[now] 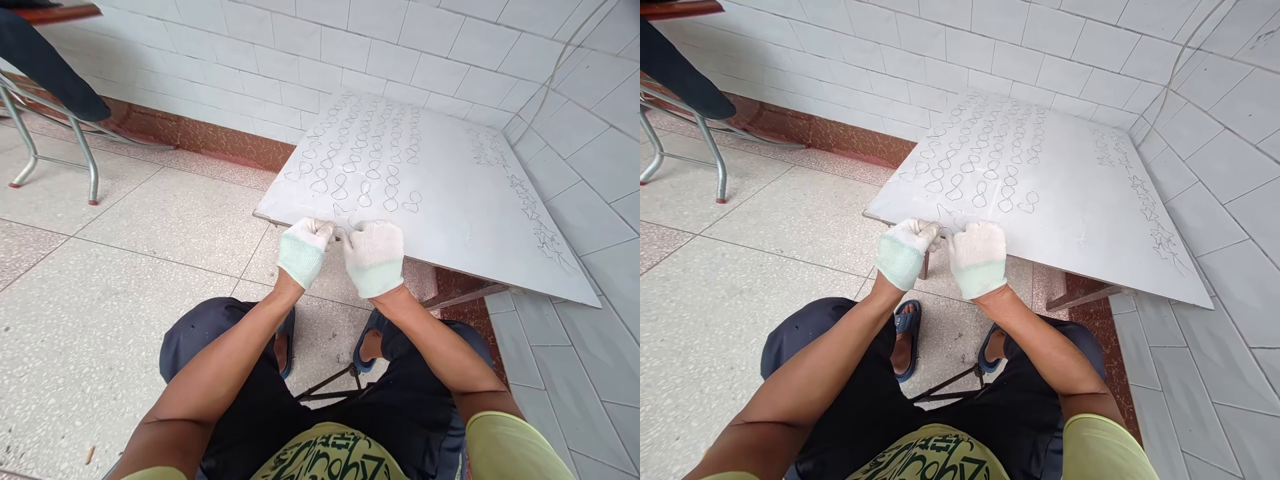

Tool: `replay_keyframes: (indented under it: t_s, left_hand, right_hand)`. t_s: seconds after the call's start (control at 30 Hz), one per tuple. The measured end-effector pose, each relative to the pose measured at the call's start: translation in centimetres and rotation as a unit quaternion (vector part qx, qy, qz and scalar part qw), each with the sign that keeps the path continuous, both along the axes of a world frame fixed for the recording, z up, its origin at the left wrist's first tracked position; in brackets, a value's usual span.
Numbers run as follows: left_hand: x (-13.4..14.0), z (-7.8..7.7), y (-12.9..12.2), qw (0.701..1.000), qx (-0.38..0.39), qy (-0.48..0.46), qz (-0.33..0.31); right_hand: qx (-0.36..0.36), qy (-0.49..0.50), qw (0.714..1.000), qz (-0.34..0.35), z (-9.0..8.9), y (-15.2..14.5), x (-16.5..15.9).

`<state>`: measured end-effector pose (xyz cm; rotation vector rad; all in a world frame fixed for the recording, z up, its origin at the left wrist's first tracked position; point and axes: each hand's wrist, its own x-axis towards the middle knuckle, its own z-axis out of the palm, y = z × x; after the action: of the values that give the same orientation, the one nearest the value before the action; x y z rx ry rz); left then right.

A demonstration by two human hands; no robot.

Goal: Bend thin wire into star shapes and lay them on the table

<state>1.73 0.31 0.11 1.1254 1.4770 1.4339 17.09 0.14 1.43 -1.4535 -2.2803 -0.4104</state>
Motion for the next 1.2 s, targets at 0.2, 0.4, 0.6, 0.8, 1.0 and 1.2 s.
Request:
replay_keyframes:
  t_s: [0.2, 0.4, 0.6, 0.8, 1.0, 1.2]
  left_hand:
    - [0.7, -0.3, -0.1, 1.000, 0.016, 0.009, -0.011]
    - [0.8, -0.2, 0.2, 0.999, -0.028, 0.002, -0.025]
    - [0.9, 0.0, -0.2, 0.999, -0.003, 0.027, -0.027]
    - [0.7, 0.1, -0.7, 0.997, -0.033, 0.052, -0.048]
    - [-0.2, -0.9, 0.7, 0.998, -0.024, 0.015, -0.061]
    - [-1.2, -1.6, 1.8, 0.996, 0.004, -0.002, -0.084]
  right_hand:
    - [-0.017, -0.040, 0.998, -0.036, -0.1, -0.2, 0.0]
    - [-0.014, -0.029, 0.999, 0.004, -1.1, 0.4, 0.6]
    - [-0.042, -0.025, 0.999, 0.013, -1.5, 0.8, 0.4]
    - [-0.061, -0.034, 0.997, 0.042, -2.2, 1.4, 0.4]
    - [-0.054, -0.024, 0.997, 0.043, -2.6, 2.0, 0.7]
    - [-0.050, -0.029, 0.997, 0.058, -1.8, 1.7, 0.7]
